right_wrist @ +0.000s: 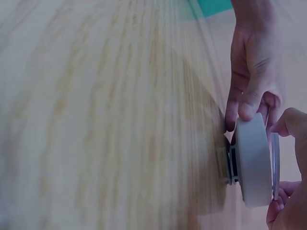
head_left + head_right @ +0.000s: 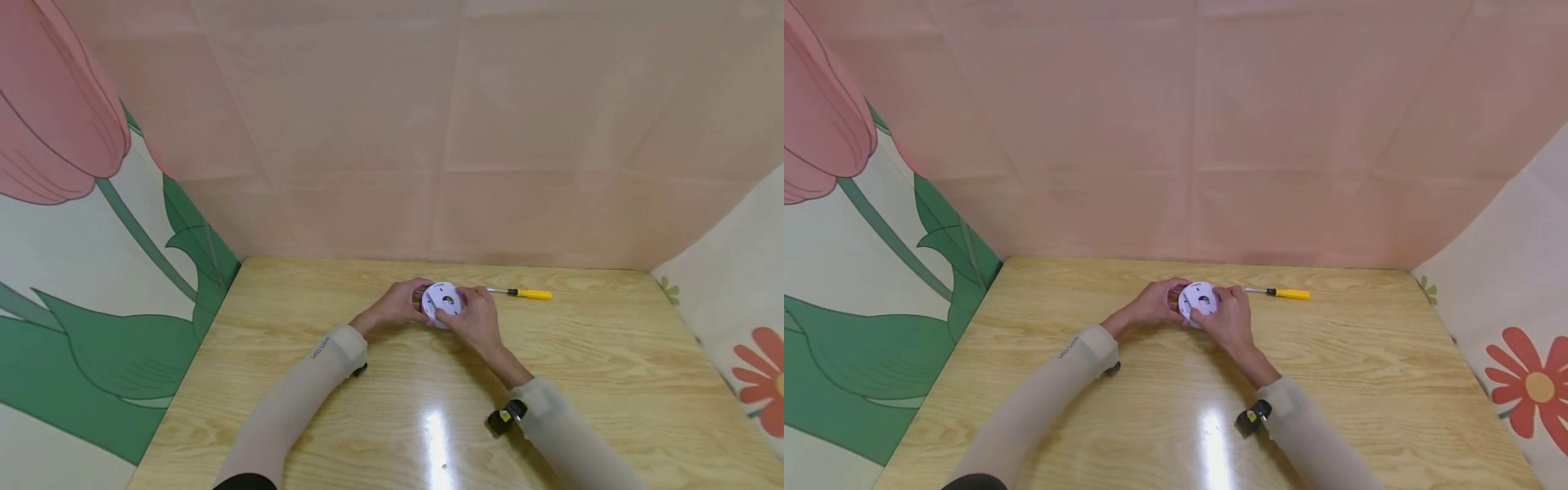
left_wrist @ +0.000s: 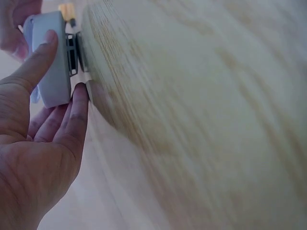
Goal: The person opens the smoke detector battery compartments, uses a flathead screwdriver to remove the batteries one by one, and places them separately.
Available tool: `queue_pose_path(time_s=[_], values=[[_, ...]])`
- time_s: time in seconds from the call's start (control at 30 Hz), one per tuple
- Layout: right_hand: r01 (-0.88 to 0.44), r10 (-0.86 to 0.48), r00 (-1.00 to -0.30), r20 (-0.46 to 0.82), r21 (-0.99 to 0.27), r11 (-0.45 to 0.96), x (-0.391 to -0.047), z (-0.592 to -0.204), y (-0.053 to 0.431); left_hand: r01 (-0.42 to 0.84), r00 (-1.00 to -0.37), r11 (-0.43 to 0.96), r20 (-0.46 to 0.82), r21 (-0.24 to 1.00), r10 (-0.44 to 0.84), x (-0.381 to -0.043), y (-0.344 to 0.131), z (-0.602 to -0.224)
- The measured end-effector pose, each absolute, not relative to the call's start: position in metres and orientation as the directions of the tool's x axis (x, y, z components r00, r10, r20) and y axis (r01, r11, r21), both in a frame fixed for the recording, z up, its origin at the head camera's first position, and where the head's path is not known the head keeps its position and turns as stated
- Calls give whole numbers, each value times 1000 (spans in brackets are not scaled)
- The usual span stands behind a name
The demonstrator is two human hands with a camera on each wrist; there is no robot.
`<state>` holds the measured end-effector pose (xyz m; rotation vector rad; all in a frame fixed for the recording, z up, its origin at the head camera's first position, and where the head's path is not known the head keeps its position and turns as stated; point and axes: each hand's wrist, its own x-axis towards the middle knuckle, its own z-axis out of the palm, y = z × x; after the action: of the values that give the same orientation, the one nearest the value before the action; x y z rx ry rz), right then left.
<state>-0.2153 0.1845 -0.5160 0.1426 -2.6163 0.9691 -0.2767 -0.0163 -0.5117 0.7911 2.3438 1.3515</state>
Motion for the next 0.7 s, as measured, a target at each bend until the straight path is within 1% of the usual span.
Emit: queue_pose_path(time_s=[0.2,0.4,0.7], values=[[-187,36,-944,328,-622,760,-216,-513,193,310,-795,423,-12,851,606,-278,-17,-510],[-165,44,-952,302,-631,758,-215,-513,206,296,-792,413,-21,861,610,-280,-17,-510],[-158,50,-947,316,-596,787,-212,-509,233,273,-781,394,-37,878,623,-284,-20,-509]])
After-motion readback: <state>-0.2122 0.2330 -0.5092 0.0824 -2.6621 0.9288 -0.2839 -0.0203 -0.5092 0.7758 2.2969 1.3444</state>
